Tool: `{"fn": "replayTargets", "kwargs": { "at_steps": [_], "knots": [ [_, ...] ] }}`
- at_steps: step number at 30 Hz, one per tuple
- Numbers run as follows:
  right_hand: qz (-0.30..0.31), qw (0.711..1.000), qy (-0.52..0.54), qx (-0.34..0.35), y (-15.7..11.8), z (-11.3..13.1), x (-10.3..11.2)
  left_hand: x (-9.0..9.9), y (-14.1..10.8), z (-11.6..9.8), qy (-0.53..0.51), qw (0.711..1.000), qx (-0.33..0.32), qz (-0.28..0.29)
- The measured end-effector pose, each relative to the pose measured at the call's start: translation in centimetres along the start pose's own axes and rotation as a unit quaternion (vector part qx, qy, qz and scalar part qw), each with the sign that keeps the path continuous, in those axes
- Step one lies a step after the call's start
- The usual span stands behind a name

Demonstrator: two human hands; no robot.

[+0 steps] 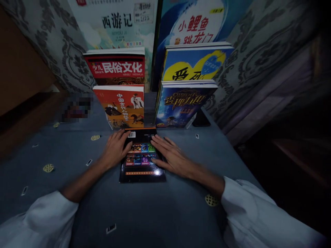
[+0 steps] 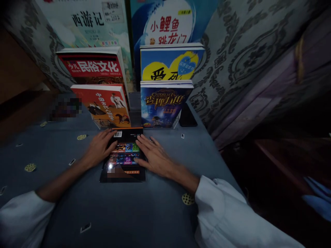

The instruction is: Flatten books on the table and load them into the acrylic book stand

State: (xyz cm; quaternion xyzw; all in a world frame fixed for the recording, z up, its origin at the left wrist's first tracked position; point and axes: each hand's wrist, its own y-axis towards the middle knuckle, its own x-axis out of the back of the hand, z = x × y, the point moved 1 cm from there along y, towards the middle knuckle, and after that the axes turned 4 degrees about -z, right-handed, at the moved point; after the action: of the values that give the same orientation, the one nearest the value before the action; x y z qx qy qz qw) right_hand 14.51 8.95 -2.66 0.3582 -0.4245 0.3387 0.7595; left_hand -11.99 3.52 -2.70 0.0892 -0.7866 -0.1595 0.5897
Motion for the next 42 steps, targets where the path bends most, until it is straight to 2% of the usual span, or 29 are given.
{"fn": "replayTargets", "kwargs": {
  "at_steps": [3,5,7,10,12,14,16,17,19,21,24,26,28,31,33,36,39,42],
  "knots": [
    [-0.006,1.0,-0.003,-0.008,-0.2,0.2,-0.2,0.3,0.3,0.4,-0.105,0.994,0.018,0.003],
    [-0.007,1.0,-0.007,-0.013,-0.4,0.4,-0.2,0.5,0.6,0.7,-0.216,0.975,0.044,0.007],
    [-0.006,1.0,-0.008,-0.017,-0.6,0.6,-0.2,0.7,0.8,0.9,-0.339,0.937,0.087,0.005],
    [-0.011,1.0,-0.003,-0.025,-0.9,0.8,-0.2,0.9,0.9,0.9,-0.476,0.859,0.187,-0.005],
    [-0.018,0.999,0.0,-0.037,-1.2,0.8,-0.3,1.0,0.7,0.6,-0.536,0.809,0.239,0.027],
    [-0.031,0.998,0.005,-0.056,-1.4,0.6,-0.4,1.4,0.6,-0.1,-0.576,0.77,0.257,0.096],
    [-0.053,0.995,0.015,-0.079,-1.6,0.3,-0.5,2.1,0.5,-0.7,-0.595,0.748,0.251,0.153],
    [-0.066,0.993,0.024,-0.089,-1.6,0.1,-0.6,2.5,0.5,-0.9,-0.6,0.743,0.246,0.162],
    [-0.097,0.987,0.064,-0.11,-1.5,0.0,-0.7,3.5,0.7,-1.3,-0.61,0.743,0.231,0.151],
    [-0.124,0.973,0.15,-0.126,-1.3,0.1,-0.7,4.3,0.8,-1.7,-0.619,0.745,0.211,0.13],
    [-0.126,0.931,0.317,-0.132,-0.8,0.8,0.0,5.6,1.1,-2.4,-0.627,0.752,0.178,0.099],
    [-0.127,0.911,0.372,-0.126,-0.7,1.6,1.2,6.5,1.1,-3.0,-0.623,0.766,0.147,0.069],
    [-0.173,0.912,0.352,-0.116,-0.8,2.4,2.8,7.6,0.9,-3.4,-0.608,0.787,0.104,0.023],
    [-0.276,0.931,0.227,-0.075,-1.5,3.2,4.9,9.8,0.5,-3.8,-0.549,0.833,0.03,-0.054],
    [-0.298,0.943,0.15,-0.018,-2.0,3.3,5.3,11.0,0.1,-3.7,-0.488,0.871,-0.029,-0.036],
    [-0.278,0.954,0.091,0.059,-2.5,2.5,4.2,11.4,-0.6,-3.3,-0.402,0.904,-0.129,0.066],
    [-0.233,0.967,0.048,0.095,-2.8,1.0,2.4,9.8,-1.9,-2.5,-0.324,0.919,-0.193,0.113],
    [-0.186,0.974,0.013,0.126,-3.0,-0.1,1.2,7.5,-3.7,-1.7,-0.262,0.929,-0.236,0.114]
  ]
}}
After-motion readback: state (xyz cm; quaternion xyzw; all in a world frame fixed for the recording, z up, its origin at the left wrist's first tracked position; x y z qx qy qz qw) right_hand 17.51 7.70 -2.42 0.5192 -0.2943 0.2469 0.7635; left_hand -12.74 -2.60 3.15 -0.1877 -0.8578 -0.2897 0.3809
